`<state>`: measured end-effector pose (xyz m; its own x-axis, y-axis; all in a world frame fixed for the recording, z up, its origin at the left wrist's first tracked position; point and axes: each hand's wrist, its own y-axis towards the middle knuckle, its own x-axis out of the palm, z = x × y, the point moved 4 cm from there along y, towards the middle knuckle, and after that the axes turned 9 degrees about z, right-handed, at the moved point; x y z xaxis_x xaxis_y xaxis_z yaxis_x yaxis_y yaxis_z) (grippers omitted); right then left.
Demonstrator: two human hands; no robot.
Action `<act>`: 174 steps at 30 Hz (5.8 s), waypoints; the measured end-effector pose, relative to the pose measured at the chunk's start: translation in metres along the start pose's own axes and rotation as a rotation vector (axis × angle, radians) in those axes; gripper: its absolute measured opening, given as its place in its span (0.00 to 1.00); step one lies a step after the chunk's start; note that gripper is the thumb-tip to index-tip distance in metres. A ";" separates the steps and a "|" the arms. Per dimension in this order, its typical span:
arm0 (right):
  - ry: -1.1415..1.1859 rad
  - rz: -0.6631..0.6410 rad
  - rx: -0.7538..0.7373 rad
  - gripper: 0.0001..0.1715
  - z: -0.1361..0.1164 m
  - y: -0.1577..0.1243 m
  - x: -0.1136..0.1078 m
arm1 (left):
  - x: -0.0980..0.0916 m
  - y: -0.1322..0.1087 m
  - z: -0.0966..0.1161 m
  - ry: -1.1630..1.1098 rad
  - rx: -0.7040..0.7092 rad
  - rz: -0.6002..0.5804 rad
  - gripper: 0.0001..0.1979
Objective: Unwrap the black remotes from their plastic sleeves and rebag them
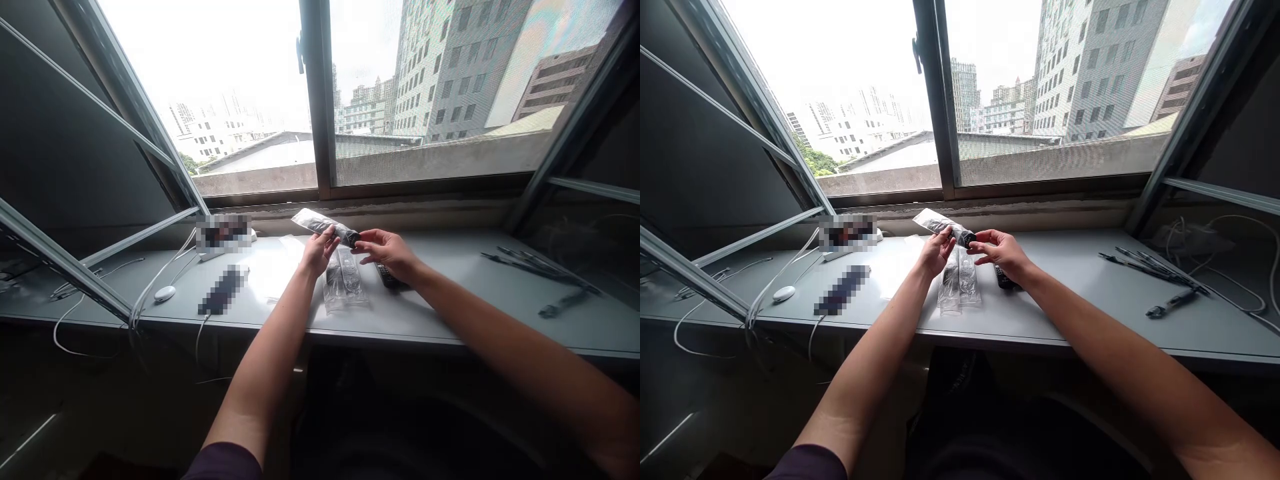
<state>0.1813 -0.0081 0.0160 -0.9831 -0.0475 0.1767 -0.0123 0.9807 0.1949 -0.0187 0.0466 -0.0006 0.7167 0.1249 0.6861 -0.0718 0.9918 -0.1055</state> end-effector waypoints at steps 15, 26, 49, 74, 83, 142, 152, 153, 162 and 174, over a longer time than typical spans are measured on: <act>-0.208 0.108 -0.191 0.35 0.004 0.007 -0.007 | 0.009 -0.019 -0.011 0.306 -0.032 -0.347 0.18; -0.325 0.056 -0.247 0.29 -0.001 0.002 -0.002 | 0.014 -0.026 -0.014 0.429 0.010 -0.418 0.25; -0.265 -0.216 -0.329 0.39 -0.007 -0.006 0.008 | 0.008 -0.021 -0.008 0.358 -0.050 -0.382 0.24; -0.352 -0.345 -0.194 0.35 -0.024 -0.019 0.010 | 0.010 -0.037 -0.012 0.519 -0.181 -0.596 0.30; -0.368 -0.225 -0.262 0.36 -0.043 -0.020 0.002 | 0.011 -0.027 -0.008 0.423 -0.203 -0.462 0.27; -0.681 -0.189 -0.024 0.36 -0.028 -0.012 -0.015 | -0.173 -0.084 0.247 1.862 0.704 0.512 0.22; -0.759 -0.205 -0.059 0.35 -0.024 -0.011 -0.017 | -0.299 -0.098 0.283 2.228 0.399 0.730 0.24; -0.760 -0.205 -0.057 0.35 -0.024 -0.011 -0.017 | -0.296 -0.098 0.283 2.211 0.458 0.689 0.23; -0.765 -0.216 -0.080 0.32 -0.023 -0.013 -0.015 | -0.279 -0.117 0.274 1.917 0.567 0.692 0.17; -0.422 -0.517 -0.067 0.32 -0.028 -0.130 0.063 | -0.130 -0.259 0.098 1.120 0.641 0.202 0.23</act>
<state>0.1264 -0.1441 0.0286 -0.8407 -0.4169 -0.3454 -0.5033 0.8369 0.2149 -0.1612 -0.2244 0.0077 0.8172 0.4905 -0.3025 -0.3381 0.8332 0.4375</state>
